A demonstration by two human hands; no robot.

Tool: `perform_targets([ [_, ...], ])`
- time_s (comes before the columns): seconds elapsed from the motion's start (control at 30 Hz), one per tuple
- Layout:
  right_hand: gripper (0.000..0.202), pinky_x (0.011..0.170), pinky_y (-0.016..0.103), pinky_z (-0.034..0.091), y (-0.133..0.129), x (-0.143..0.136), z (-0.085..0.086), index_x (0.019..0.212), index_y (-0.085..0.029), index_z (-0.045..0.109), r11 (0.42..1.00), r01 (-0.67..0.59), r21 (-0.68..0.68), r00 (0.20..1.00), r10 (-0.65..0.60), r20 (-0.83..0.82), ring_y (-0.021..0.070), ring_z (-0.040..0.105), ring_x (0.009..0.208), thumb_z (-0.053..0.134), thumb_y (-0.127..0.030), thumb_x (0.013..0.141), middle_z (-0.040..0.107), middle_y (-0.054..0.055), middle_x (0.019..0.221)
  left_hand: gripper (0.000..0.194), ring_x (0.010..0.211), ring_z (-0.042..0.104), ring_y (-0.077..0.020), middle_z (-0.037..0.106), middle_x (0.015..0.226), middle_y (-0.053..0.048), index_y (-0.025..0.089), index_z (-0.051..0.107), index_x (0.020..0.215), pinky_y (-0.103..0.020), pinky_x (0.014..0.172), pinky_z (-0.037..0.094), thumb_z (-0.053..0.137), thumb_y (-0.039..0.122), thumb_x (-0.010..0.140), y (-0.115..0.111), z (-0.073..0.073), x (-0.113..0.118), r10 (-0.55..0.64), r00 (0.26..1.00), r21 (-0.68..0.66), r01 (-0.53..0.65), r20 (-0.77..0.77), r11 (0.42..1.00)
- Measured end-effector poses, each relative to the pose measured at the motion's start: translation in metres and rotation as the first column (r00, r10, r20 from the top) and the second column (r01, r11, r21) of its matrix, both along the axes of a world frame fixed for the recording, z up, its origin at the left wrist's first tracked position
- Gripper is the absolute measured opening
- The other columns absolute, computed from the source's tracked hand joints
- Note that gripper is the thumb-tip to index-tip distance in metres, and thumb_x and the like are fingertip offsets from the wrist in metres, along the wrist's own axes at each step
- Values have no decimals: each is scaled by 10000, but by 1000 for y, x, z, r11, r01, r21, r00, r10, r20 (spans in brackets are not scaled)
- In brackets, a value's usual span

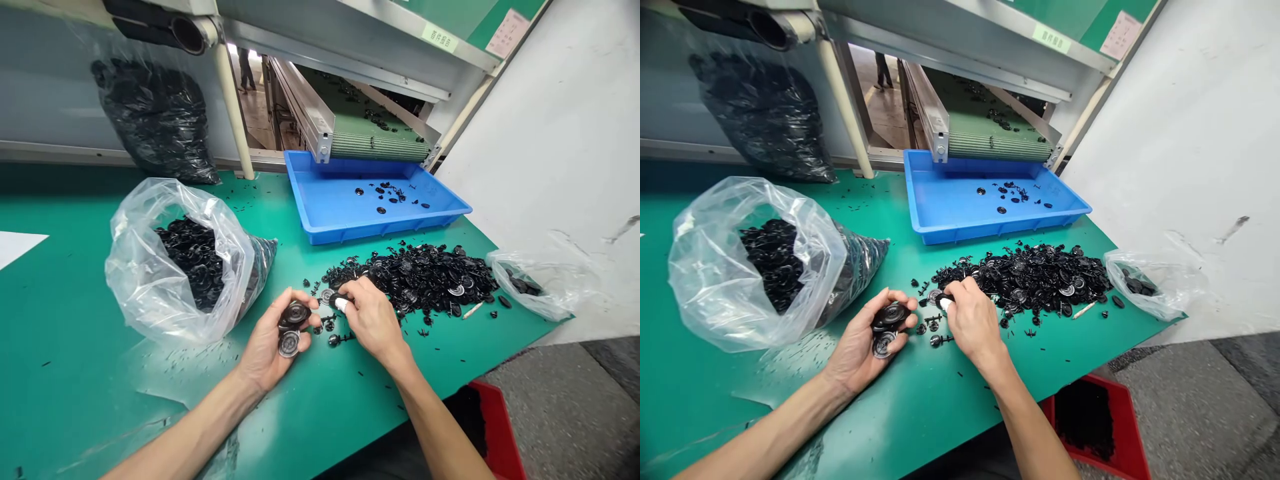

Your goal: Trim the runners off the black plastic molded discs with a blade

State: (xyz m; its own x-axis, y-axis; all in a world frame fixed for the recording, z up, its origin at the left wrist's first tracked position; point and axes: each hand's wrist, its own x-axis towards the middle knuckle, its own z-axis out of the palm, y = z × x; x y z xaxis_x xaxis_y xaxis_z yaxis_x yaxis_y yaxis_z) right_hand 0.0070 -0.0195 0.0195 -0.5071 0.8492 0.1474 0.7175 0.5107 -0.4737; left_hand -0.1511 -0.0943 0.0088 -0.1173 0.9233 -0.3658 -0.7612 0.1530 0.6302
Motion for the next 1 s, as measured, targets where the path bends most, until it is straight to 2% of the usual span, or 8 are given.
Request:
perform_targets([
  [0.13, 159, 615, 253, 419, -12, 9, -1, 911, -196, 615, 990, -1, -144, 957, -41, -286, 123, 536, 663, 500, -119, 834, 602, -2, 825, 237, 573, 530, -86, 587, 817, -4, 179, 583, 834, -116, 325, 280, 692, 389, 829, -2, 0, 5, -109, 970, -4, 111, -216, 994],
  [0.27, 358, 608, 226, 462, -31, 10, -2, 1075, -214, 637, 955, -93, -280, 863, -63, -502, 119, 573, 707, 456, -62, 806, 622, 4, 863, 315, 449, 353, -67, 502, 648, 53, 200, 570, 931, -153, 354, 184, 549, 513, 898, -7, -1, 14, -234, 844, -25, 253, -482, 967],
  [0.43, 305, 627, 249, 435, -41, 14, 0, 980, -211, 670, 969, -151, -193, 916, 65, -395, 128, 534, 690, 463, -61, 813, 593, -1, 791, 389, 487, 321, -106, 393, 521, 71, 210, 446, 699, -215, 453, 256, 436, 514, 941, -11, -2, 17, -265, 574, -36, 379, -775, 925],
  [0.53, 280, 617, 248, 404, -35, 22, 4, 939, -196, 649, 958, -241, -156, 936, 186, -300, 121, 514, 667, 469, -44, 788, 589, -12, 767, 398, 528, 334, -122, 387, 571, 59, 217, 427, 677, -233, 483, 274, 407, 510, 945, -10, 0, 13, -283, 487, -48, 439, -827, 897],
  [0.63, 270, 583, 225, 389, -29, 27, 5, 896, -204, 657, 918, -325, -226, 913, 242, -329, 106, 512, 624, 489, -39, 763, 593, -33, 708, 400, 536, 353, -130, 413, 584, 48, 220, 421, 665, -238, 482, 280, 405, 505, 945, -7, 2, 10, -339, 444, -79, 508, -829, 858],
  [0.8, 227, 506, 200, 381, -29, 21, -3, 844, -198, 664, 890, -262, -373, 885, 67, -461, 85, 515, 485, 479, -74, 803, 575, -64, 542, 399, 488, 349, -109, 458, 595, 43, 212, 462, 682, -219, 432, 250, 435, 521, 933, -7, 0, 9, -399, 530, -100, 504, -748, 858],
  [0.9, 205, 506, 198, 387, -26, 10, -3, 814, -194, 631, 898, -220, -380, 883, 18, -470, 81, 507, 458, 450, -107, 858, 553, -69, 513, 392, 455, 342, -81, 478, 599, 42, 195, 492, 716, -194, 405, 225, 476, 530, 919, -9, -4, 11, -377, 675, -59, 444, -634, 894],
  [1.0, 224, 587, 218, 423, -14, -2, 3, 882, -192, 622, 954, -189, -232, 930, 98, -355, 104, 557, 575, 415, -108, 897, 608, -26, 649, 353, 413, 362, -47, 537, 662, 27, 179, 512, 754, -167, 367, 202, 548, 499, 898, -7, -6, 9, -238, 839, 22, 285, -489, 958],
])
